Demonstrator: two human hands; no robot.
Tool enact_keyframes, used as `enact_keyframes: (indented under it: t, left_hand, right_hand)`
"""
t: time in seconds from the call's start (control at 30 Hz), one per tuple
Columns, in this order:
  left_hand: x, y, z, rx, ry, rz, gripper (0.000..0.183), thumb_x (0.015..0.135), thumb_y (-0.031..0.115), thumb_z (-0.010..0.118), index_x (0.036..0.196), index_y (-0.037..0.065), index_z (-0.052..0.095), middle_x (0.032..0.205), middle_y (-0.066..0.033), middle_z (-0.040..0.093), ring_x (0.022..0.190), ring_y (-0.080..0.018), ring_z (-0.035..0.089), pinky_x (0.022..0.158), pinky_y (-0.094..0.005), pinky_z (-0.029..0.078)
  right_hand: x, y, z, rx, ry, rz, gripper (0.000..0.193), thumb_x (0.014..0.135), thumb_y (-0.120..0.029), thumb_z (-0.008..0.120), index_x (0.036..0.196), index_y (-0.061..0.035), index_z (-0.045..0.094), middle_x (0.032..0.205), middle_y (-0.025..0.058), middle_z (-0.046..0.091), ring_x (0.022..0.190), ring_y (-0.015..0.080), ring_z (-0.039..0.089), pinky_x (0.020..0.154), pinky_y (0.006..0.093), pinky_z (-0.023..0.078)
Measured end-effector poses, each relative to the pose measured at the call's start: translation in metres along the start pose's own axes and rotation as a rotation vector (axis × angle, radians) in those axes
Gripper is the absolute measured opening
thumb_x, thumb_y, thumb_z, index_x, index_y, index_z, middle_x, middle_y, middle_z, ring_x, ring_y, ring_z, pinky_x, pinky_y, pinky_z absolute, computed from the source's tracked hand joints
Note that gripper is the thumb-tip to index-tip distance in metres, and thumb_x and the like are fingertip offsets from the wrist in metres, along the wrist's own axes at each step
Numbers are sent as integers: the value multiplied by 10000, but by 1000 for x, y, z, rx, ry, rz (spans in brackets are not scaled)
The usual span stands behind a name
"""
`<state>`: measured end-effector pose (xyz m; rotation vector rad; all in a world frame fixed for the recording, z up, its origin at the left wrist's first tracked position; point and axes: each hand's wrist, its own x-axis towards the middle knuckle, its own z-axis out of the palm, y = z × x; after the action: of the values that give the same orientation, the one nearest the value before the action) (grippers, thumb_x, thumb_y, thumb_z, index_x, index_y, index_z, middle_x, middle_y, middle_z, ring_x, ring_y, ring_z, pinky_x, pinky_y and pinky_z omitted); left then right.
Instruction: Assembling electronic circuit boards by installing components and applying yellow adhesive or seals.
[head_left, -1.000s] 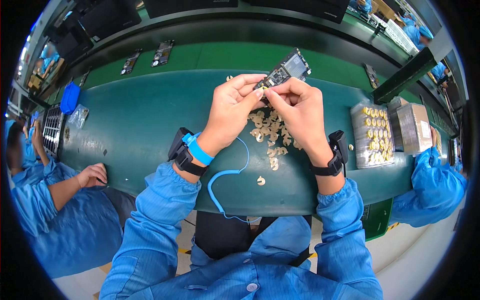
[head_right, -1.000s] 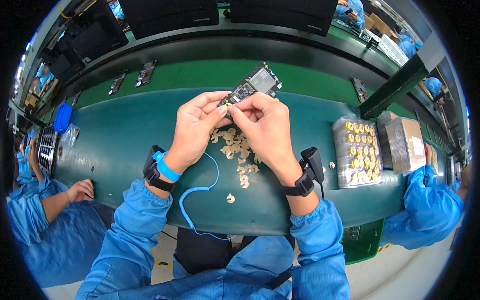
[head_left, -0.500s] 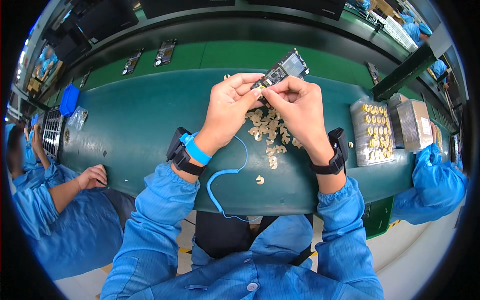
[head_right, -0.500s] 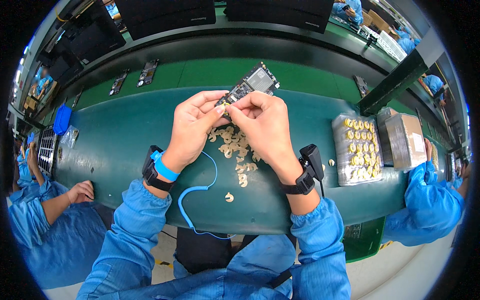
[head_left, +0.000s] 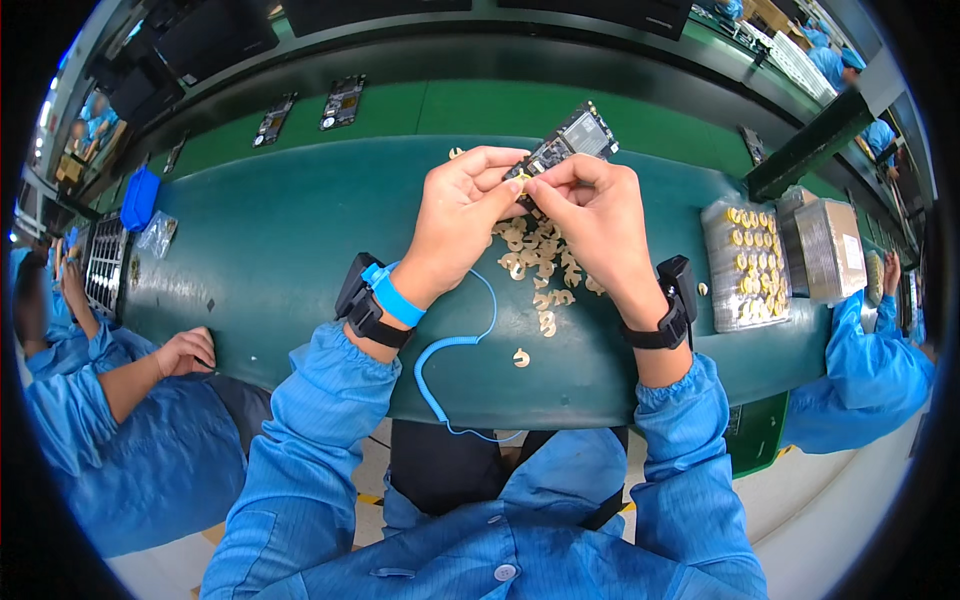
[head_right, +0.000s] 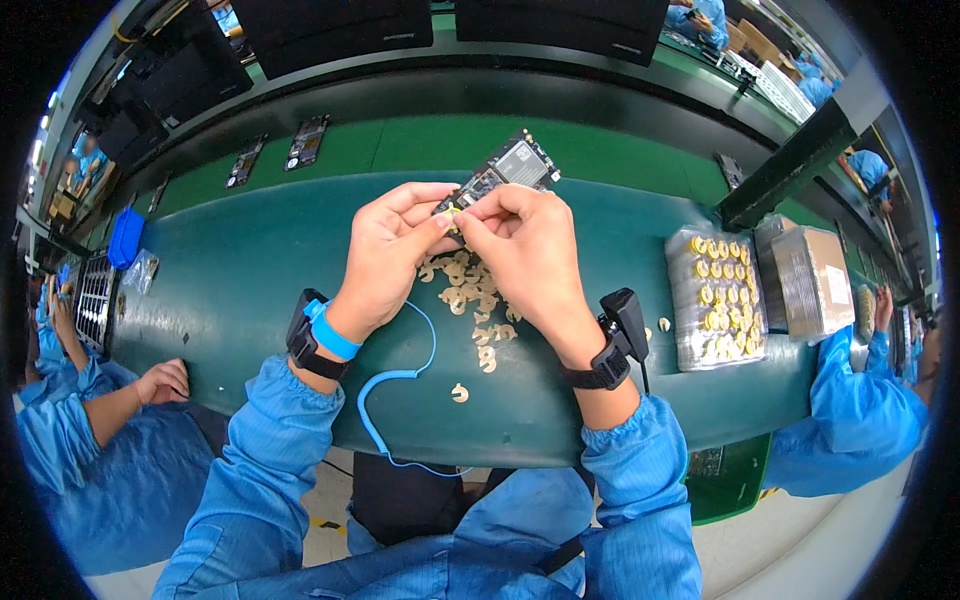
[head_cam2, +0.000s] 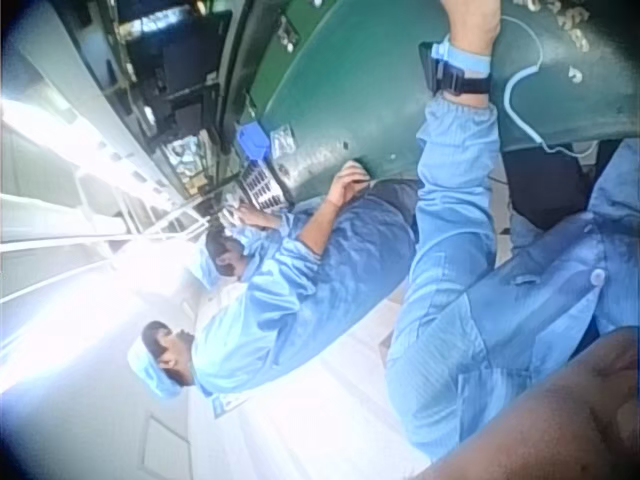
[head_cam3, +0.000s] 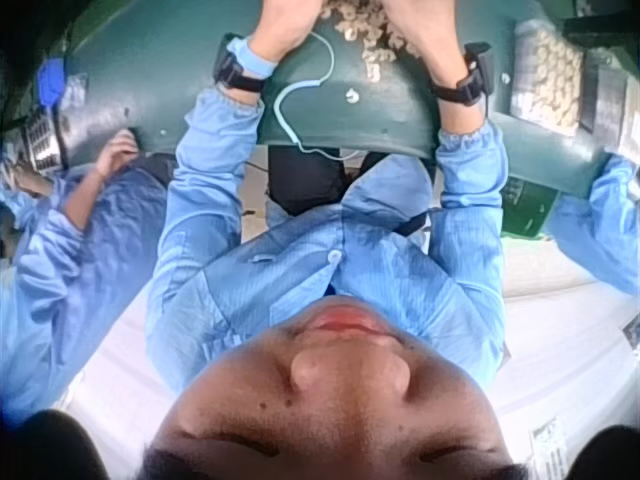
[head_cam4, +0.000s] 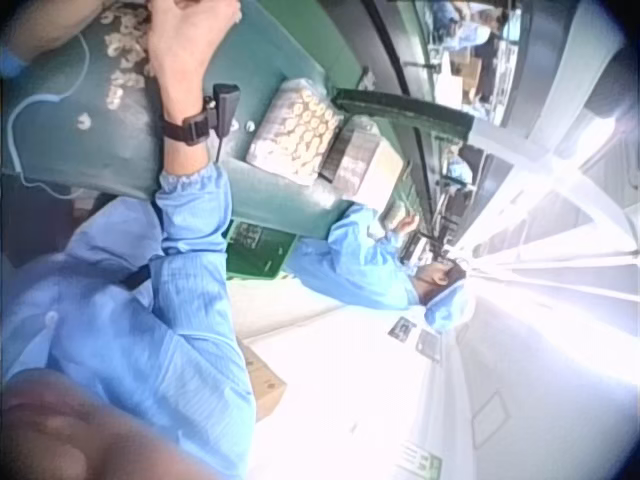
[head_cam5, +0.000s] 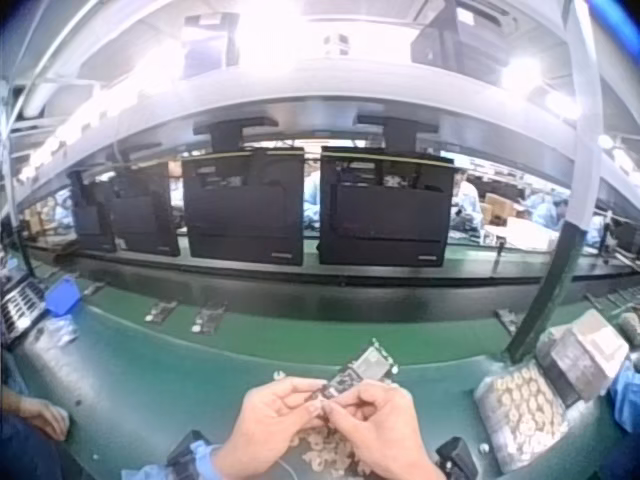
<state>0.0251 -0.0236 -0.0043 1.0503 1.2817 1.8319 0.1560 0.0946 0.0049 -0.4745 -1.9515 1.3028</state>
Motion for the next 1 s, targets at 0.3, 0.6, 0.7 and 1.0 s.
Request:
enact_keyframes:
  t: [0.3,0.6,0.7,1.0]
  left_hand:
    - [2,1,-1,13,-19,-15,290,1021,-9,590,1305,-66,600,1193,-147,728,1047,-164,721,882,-287,622]
    - [4,1,-4,-111,39,-33,314,1024,-1,593,1322,-94,562,1188,-178,725,1051,-188,726,901,-293,615]
    - [3,5,-3,-106,37,-38,310,1022,-3,595,1318,-91,567,1199,-185,721,1046,-189,727,888,-292,619]
    - [1,1,-4,-97,40,-31,304,1017,-18,596,1313,-83,573,1197,-181,721,1047,-181,725,867,-276,623]
  right_hand:
    - [-2,-5,0,-37,6,-4,105,864,-36,763,853,64,733,695,49,692,606,46,580,566,237,479]
    - [0,-5,0,-122,21,-221,86,858,-28,765,932,16,763,780,91,685,551,103,581,548,269,465]
    - [0,-6,-2,-189,6,-262,102,858,-18,752,957,-9,774,783,86,675,538,117,569,554,278,464]
    - [-4,-6,1,-267,-7,-303,109,873,-15,730,978,-13,760,821,86,655,593,165,604,575,312,485]
